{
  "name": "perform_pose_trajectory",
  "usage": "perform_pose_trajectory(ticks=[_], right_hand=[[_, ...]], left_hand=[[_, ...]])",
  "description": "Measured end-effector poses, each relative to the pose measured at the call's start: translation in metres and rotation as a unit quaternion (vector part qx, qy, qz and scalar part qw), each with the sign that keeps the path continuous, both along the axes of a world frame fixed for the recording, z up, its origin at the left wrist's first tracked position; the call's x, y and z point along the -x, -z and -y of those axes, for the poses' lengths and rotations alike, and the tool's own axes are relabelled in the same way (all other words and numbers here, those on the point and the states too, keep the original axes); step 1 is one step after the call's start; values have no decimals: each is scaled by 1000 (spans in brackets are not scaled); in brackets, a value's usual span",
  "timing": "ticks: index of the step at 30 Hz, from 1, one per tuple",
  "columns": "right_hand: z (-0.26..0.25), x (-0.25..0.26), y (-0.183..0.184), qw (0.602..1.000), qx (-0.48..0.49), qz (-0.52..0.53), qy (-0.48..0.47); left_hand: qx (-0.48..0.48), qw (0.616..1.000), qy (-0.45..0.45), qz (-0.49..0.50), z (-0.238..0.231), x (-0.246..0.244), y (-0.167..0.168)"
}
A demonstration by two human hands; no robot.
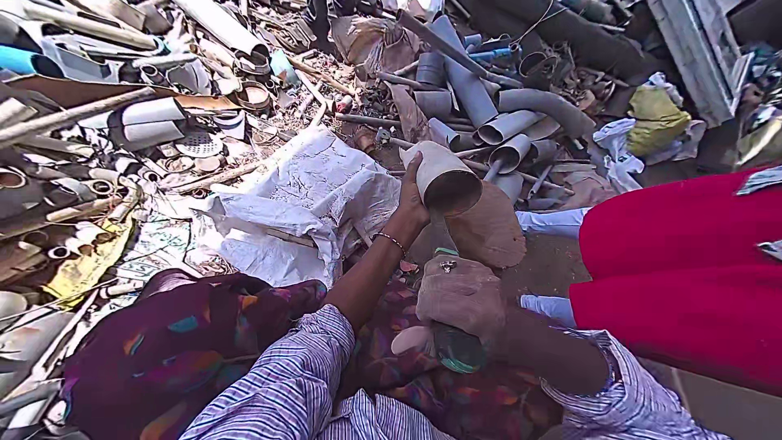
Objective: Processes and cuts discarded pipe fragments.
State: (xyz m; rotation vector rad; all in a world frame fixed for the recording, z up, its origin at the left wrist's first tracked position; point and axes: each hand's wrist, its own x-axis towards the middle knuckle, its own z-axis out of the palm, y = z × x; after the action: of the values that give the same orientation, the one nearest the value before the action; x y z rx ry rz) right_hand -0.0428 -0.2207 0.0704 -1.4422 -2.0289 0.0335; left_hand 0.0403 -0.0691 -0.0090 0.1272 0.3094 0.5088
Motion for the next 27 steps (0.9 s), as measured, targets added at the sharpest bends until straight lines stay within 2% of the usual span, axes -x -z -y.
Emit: perform_pose_trajectory(ticks=[5, 6, 7, 8, 9, 10, 11, 12, 13, 14, 16, 18, 19, 20, 22, 23, 24, 25, 26, 27], right_hand=[[-32, -44, 21, 1000, -20, 5, 16], [-30, -41, 17, 999, -17, -21, 22], [-27, -31, 12, 999, -15, -34, 19], [-21, -19, 7, 999, -16, -27, 12], [-18, -11, 8, 999, -34, -9, 2], [-18, -14, 20, 998, -69, 0, -9], [-24, -27, 42, 991, -129, -1, -25], [-35, -46, 68, 976, -209, -17, -58], [-43, -59, 79, 967, -244, -29, -72], [-40, -60, 70, 975, -214, -31, -55], [-19, -28, 27, 995, -90, -33, 19], [-6, -3, 12, 996, -74, -27, 39], [-7, -9, 17, 995, -80, -33, 39], [-13, -26, 29, 993, -102, -46, 26], [-41, -70, 68, 962, -244, -91, -76], [-47, -74, 74, 948, -278, -118, -103], [-39, -63, 63, 956, -253, -129, -76], [-23, -42, 39, 976, -177, -124, -8], [-12, -24, 22, 987, -116, -110, 25], [-5, -15, 15, 991, -76, -97, 47]], left_hand=[[-10, 999, 3, 32, -5, 4, 3], [-10, 1000, 8, 2, -1, 11, -5], [10, 998, 13, -62, 1, 19, -27], [93, 978, 17, -184, -2, 20, -64], [-13, 996, -1, -89, 3, 19, -32], [-58, 998, -14, -16, 2, 13, -8], [-55, 998, -5, 11, 0, 10, 0], [-49, 999, 15, 16, -2, 10, -1], [-38, 998, 24, 36, -5, 6, 1], [-37, 998, 31, 49, -4, 4, 3], [-52, 998, 28, 34, 0, 7, -3], [-53, 998, 10, -21, 6, 15, -22], [-26, 998, 18, -57, 7, 20, -30], [-2, 996, 34, -88, 8, 22, -35], [-28, 997, 49, 48, 3, 12, 2], [-31, 995, 55, 79, 5, 11, 10], [-42, 995, 62, 70, 7, 16, 5], [-43, 997, 58, -4, 10, 27, -23], [97, 971, 26, -219, 11, 23, -86], [-58, 997, 24, -34, 8, 24, -27]])
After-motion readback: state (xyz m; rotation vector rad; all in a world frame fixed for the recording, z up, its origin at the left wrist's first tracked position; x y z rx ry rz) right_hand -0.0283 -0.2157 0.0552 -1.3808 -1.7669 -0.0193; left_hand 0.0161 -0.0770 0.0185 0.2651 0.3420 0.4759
